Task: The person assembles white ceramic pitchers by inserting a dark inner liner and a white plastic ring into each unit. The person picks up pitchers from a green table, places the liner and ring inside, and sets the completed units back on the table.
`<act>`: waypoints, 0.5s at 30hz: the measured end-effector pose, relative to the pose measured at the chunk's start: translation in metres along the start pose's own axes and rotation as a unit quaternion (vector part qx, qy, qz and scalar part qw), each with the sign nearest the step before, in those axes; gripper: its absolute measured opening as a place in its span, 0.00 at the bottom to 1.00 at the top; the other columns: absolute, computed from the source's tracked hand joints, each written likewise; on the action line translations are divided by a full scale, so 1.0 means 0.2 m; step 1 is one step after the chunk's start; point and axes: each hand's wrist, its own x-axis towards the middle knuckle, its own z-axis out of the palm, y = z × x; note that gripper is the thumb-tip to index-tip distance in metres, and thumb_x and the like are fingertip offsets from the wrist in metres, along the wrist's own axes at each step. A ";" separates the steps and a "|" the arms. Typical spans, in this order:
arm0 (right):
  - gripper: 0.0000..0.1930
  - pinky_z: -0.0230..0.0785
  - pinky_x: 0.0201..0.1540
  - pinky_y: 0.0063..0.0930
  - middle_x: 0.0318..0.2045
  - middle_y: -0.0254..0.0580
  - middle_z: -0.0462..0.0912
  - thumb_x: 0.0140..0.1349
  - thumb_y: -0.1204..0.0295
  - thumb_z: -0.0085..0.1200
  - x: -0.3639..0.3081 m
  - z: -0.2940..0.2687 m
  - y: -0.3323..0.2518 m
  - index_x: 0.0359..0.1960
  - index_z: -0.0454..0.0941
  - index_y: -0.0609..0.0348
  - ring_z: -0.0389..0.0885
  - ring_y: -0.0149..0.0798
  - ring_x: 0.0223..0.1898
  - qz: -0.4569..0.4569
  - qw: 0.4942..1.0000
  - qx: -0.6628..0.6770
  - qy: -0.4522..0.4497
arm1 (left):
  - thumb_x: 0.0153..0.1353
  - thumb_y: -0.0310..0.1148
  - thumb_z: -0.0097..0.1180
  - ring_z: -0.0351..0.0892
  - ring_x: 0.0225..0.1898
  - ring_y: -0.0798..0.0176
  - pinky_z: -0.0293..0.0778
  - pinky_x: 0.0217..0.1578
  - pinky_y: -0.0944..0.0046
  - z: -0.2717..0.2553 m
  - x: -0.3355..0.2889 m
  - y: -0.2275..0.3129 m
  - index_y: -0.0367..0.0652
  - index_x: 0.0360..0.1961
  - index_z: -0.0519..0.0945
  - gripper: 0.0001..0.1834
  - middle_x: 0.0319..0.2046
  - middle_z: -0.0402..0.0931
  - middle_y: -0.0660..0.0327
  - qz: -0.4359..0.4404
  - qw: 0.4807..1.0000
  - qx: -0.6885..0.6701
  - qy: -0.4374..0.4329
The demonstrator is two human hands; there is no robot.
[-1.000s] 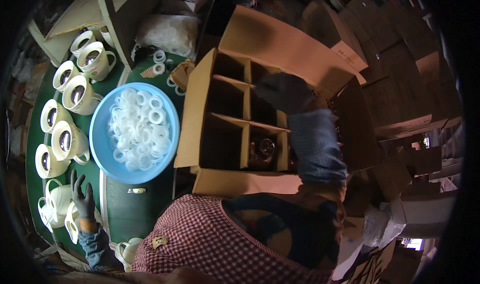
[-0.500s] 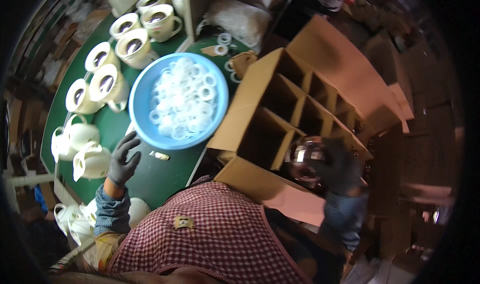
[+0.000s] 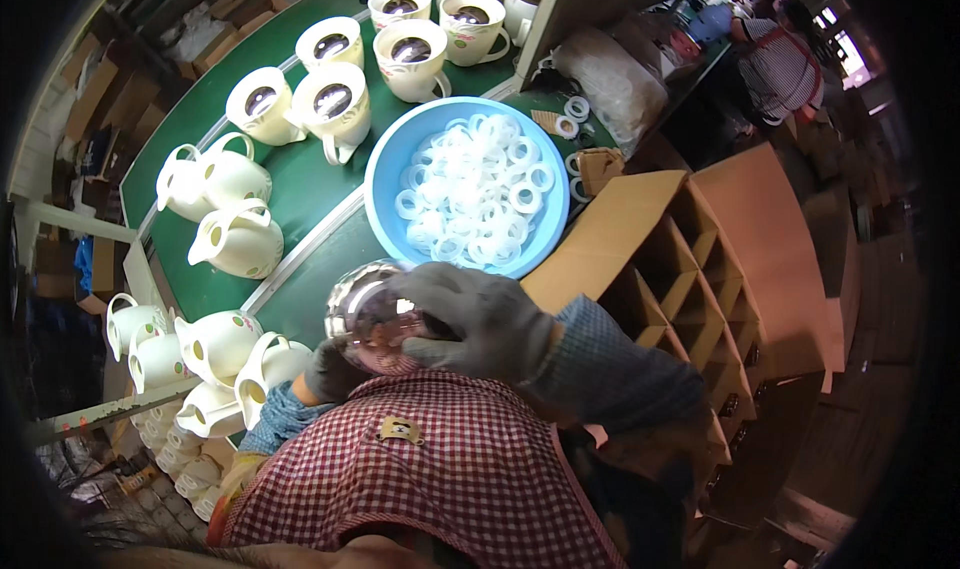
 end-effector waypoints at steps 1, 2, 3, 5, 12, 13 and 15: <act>0.26 0.78 0.56 0.40 0.50 0.52 0.83 0.60 0.63 0.68 0.06 0.00 0.04 0.58 0.78 0.59 0.83 0.50 0.54 0.047 0.994 0.085 -0.053 | 0.60 0.52 0.65 0.63 0.72 0.49 0.59 0.72 0.43 -0.09 -0.06 -0.02 0.44 0.76 0.58 0.49 0.73 0.62 0.51 0.048 0.999 -0.013 0.004; 0.22 0.77 0.56 0.38 0.48 0.50 0.85 0.62 0.62 0.66 0.15 0.01 0.13 0.56 0.81 0.57 0.84 0.49 0.53 0.091 0.976 0.169 -0.107 | 0.61 0.52 0.64 0.63 0.72 0.49 0.59 0.72 0.43 -0.19 -0.12 -0.04 0.43 0.76 0.59 0.47 0.72 0.62 0.51 0.099 0.995 -0.025 0.009; 0.20 0.76 0.57 0.37 0.47 0.49 0.86 0.64 0.60 0.64 0.21 0.03 0.32 0.54 0.83 0.56 0.84 0.47 0.53 0.115 0.981 0.148 -0.041 | 0.61 0.52 0.63 0.64 0.72 0.49 0.59 0.72 0.43 -0.28 -0.17 -0.07 0.43 0.75 0.60 0.46 0.72 0.63 0.51 0.145 0.989 -0.039 0.013; 0.20 0.74 0.59 0.36 0.46 0.47 0.87 0.67 0.55 0.58 0.42 -0.05 0.49 0.52 0.85 0.55 0.84 0.45 0.53 0.272 0.961 0.042 -0.025 | 0.63 0.53 0.59 0.64 0.72 0.49 0.59 0.72 0.43 -0.34 -0.25 -0.01 0.44 0.75 0.61 0.44 0.72 0.64 0.52 0.213 0.976 -0.034 0.014; 0.25 0.77 0.47 0.36 0.41 0.43 0.88 0.69 0.51 0.51 0.59 0.20 0.97 0.58 0.83 0.54 0.85 0.37 0.34 0.527 0.793 -0.180 -0.245 | 0.59 0.63 0.59 0.63 0.72 0.49 0.58 0.73 0.42 -0.59 -0.35 0.18 0.49 0.74 0.63 0.48 0.72 0.64 0.56 0.366 0.926 -0.007 0.094; 0.26 0.78 0.45 0.37 0.40 0.43 0.88 0.69 0.50 0.51 0.56 0.26 1.06 0.57 0.83 0.55 0.85 0.37 0.33 0.542 0.787 -0.181 -0.232 | 0.59 0.63 0.60 0.63 0.72 0.49 0.58 0.73 0.42 -0.62 -0.33 0.19 0.50 0.74 0.62 0.48 0.72 0.64 0.57 0.371 0.923 -0.022 0.101; 0.27 0.79 0.41 0.38 0.36 0.44 0.88 0.69 0.48 0.51 0.55 0.33 1.11 0.53 0.84 0.59 0.85 0.38 0.30 0.594 0.757 -0.146 -0.230 | 0.58 0.63 0.61 0.63 0.72 0.49 0.59 0.73 0.42 -0.65 -0.33 0.18 0.50 0.75 0.62 0.49 0.72 0.64 0.56 0.372 0.921 -0.043 0.107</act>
